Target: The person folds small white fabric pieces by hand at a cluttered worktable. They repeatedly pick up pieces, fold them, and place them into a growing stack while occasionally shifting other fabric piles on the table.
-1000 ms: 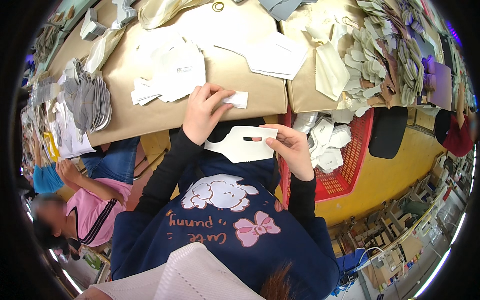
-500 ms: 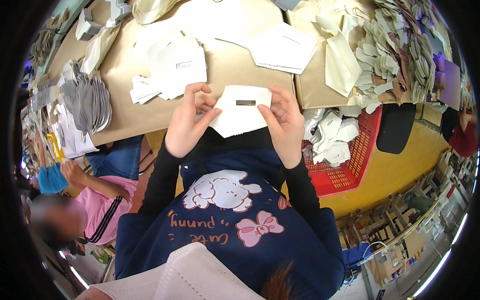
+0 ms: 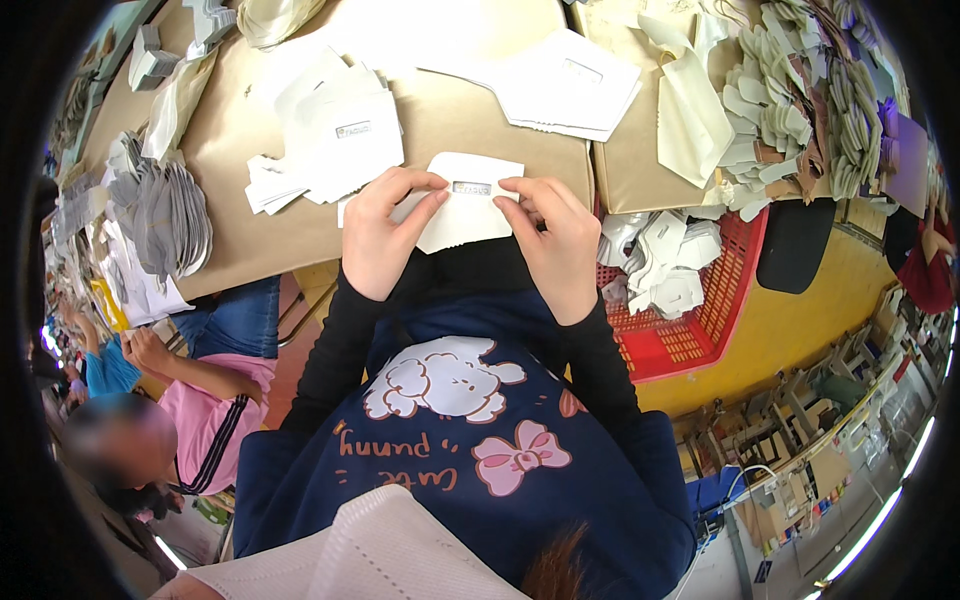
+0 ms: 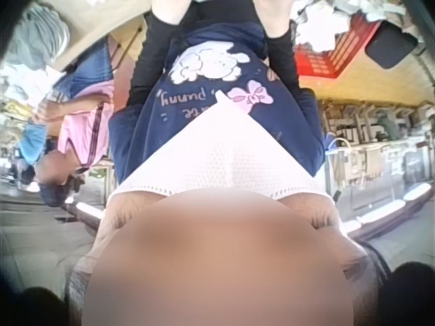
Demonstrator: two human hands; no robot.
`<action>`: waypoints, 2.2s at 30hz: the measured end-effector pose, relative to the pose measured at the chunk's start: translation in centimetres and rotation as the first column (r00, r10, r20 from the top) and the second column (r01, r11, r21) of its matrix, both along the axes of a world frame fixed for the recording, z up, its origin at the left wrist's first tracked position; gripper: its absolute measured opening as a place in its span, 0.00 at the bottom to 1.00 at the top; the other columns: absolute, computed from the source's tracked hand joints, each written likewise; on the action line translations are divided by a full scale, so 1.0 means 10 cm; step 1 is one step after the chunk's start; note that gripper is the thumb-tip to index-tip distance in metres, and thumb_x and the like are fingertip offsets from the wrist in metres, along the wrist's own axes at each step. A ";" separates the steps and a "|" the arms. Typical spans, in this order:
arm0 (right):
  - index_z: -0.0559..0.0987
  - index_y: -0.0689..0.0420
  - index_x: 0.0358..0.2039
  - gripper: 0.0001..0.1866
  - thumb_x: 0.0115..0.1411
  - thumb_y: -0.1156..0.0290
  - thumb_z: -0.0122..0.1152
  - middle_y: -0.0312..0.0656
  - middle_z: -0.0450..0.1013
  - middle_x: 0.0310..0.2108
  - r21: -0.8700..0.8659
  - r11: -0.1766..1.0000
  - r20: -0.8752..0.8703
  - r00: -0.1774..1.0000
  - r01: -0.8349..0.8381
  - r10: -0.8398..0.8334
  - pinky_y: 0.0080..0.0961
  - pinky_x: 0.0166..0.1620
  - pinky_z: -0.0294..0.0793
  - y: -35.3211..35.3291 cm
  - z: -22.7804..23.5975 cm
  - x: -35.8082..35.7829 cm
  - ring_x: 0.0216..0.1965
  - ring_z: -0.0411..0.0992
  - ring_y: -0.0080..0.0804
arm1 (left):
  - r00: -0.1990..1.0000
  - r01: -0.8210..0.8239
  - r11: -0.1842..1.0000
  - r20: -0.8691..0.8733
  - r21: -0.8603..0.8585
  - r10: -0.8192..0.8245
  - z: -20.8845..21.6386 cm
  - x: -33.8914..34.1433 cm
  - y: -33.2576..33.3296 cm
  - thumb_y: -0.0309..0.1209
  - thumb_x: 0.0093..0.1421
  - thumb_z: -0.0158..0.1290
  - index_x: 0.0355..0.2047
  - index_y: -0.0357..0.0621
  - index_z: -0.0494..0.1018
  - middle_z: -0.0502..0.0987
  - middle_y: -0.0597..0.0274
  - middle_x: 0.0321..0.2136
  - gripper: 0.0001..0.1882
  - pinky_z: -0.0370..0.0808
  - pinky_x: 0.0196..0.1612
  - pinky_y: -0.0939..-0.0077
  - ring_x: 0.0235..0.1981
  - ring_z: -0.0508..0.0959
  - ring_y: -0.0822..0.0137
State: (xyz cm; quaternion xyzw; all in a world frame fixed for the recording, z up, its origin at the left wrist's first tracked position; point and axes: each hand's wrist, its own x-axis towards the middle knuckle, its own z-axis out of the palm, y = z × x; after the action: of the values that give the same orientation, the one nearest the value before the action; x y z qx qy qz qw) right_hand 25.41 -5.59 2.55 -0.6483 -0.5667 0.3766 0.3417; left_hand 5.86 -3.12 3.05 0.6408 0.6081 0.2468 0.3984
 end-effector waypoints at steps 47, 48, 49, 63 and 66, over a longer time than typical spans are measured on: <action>0.80 0.61 0.39 0.11 0.55 0.81 0.68 0.38 0.68 0.25 -0.089 0.996 0.025 1.000 -0.013 0.015 0.20 0.26 0.67 0.06 0.07 -0.04 0.20 0.67 0.22 | 0.999 -0.051 0.999 -0.020 -0.007 0.051 0.01 0.06 0.02 0.27 0.56 0.61 0.31 0.43 0.79 0.78 0.59 0.28 0.03 0.72 0.35 0.65 0.31 0.78 0.55; 0.80 0.61 0.39 0.11 0.55 0.81 0.68 0.38 0.68 0.25 -0.092 0.996 0.022 1.000 -0.012 0.014 0.20 0.26 0.67 0.06 0.07 -0.04 0.21 0.67 0.21 | 0.998 -0.051 0.999 -0.027 -0.008 0.051 0.01 0.07 0.02 0.27 0.56 0.61 0.30 0.43 0.79 0.78 0.59 0.28 0.03 0.72 0.35 0.65 0.31 0.78 0.55; 0.80 0.61 0.39 0.11 0.55 0.81 0.68 0.38 0.68 0.25 -0.098 0.995 0.021 1.000 -0.010 0.012 0.20 0.26 0.67 0.06 0.08 -0.04 0.21 0.67 0.21 | 0.998 -0.051 0.999 -0.033 -0.009 0.051 0.01 0.07 0.02 0.27 0.56 0.61 0.30 0.43 0.79 0.77 0.59 0.28 0.03 0.72 0.34 0.64 0.31 0.78 0.55; 0.81 0.59 0.40 0.12 0.54 0.80 0.68 0.39 0.67 0.24 -0.193 0.981 0.144 0.988 -0.033 0.061 0.25 0.28 0.69 0.13 0.16 -0.03 0.21 0.66 0.28 | 0.992 -0.048 0.998 -0.118 -0.050 0.041 0.06 0.11 0.02 0.29 0.57 0.60 0.33 0.44 0.80 0.78 0.61 0.29 0.04 0.72 0.36 0.69 0.31 0.78 0.59; 0.83 0.57 0.42 0.14 0.53 0.79 0.69 0.38 0.65 0.25 -0.126 0.990 0.214 0.972 -0.069 0.095 0.26 0.29 0.69 0.16 0.16 0.00 0.22 0.66 0.28 | 0.987 -0.043 0.998 -0.155 -0.038 0.037 0.07 0.13 0.00 0.29 0.57 0.60 0.33 0.44 0.80 0.78 0.61 0.30 0.04 0.73 0.36 0.68 0.33 0.78 0.59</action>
State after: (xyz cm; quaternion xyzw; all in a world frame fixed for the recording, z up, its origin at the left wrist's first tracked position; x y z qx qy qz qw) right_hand 25.40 -4.03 4.11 -0.6811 -0.6040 0.3492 0.2221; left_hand 7.12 -3.07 3.70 0.6371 0.6549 0.1918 0.3583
